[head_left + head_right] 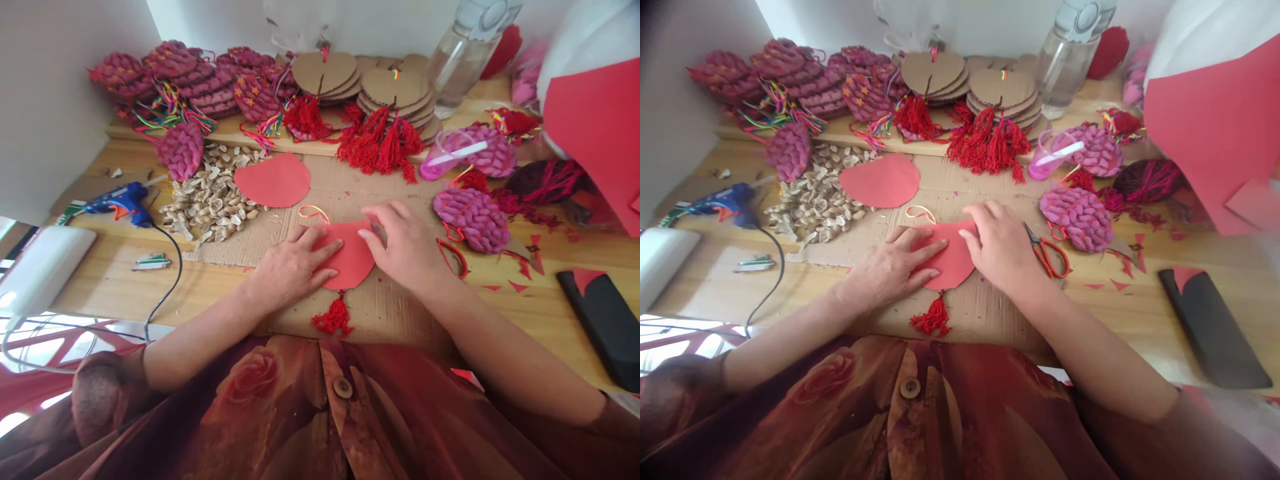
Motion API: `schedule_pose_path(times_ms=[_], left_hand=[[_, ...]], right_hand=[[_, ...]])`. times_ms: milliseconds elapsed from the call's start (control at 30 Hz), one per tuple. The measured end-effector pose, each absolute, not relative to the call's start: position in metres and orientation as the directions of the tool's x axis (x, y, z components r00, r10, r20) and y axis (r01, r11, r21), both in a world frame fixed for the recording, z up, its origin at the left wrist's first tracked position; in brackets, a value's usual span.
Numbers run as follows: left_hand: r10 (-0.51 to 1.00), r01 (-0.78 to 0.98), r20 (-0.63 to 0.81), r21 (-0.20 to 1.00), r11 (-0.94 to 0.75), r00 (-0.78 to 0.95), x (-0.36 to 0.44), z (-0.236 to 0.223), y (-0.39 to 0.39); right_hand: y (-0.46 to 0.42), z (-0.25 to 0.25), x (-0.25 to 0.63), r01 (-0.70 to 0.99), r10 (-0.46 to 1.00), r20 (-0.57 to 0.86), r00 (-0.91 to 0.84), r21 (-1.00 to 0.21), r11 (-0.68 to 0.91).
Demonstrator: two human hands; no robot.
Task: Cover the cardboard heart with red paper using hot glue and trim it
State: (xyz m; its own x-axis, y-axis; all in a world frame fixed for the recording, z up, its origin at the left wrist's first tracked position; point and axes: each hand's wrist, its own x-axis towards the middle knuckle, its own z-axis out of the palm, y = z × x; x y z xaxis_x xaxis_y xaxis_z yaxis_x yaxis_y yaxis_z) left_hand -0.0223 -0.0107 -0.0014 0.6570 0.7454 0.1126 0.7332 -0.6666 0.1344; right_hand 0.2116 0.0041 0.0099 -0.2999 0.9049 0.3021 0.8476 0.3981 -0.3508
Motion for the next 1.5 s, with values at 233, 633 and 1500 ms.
schedule_pose_path(times_ms=[233, 633, 1500], left_hand=[[0.744, 0.736, 0.075, 0.106, -0.668, 0.664, -0.019, -0.003, -0.017], [0.758, 0.753, 0.183, 0.110, -0.649, 0.626, -0.019, -0.014, -0.017], [0.697, 0.686, 0.157, 0.125, -0.717, 0.700, -0.026, -0.017, -0.031]], right_hand=[[-0.031, 0.000, 0.183, 0.778, 0.817, 0.055, -0.574, -0.274, 0.565], [-0.021, 0.004, 0.176, 0.830, 0.872, -0.009, -0.490, -0.311, 0.463], [-0.019, 0.012, 0.173, 0.826, 0.838, 0.054, -0.542, -0.146, 0.544]])
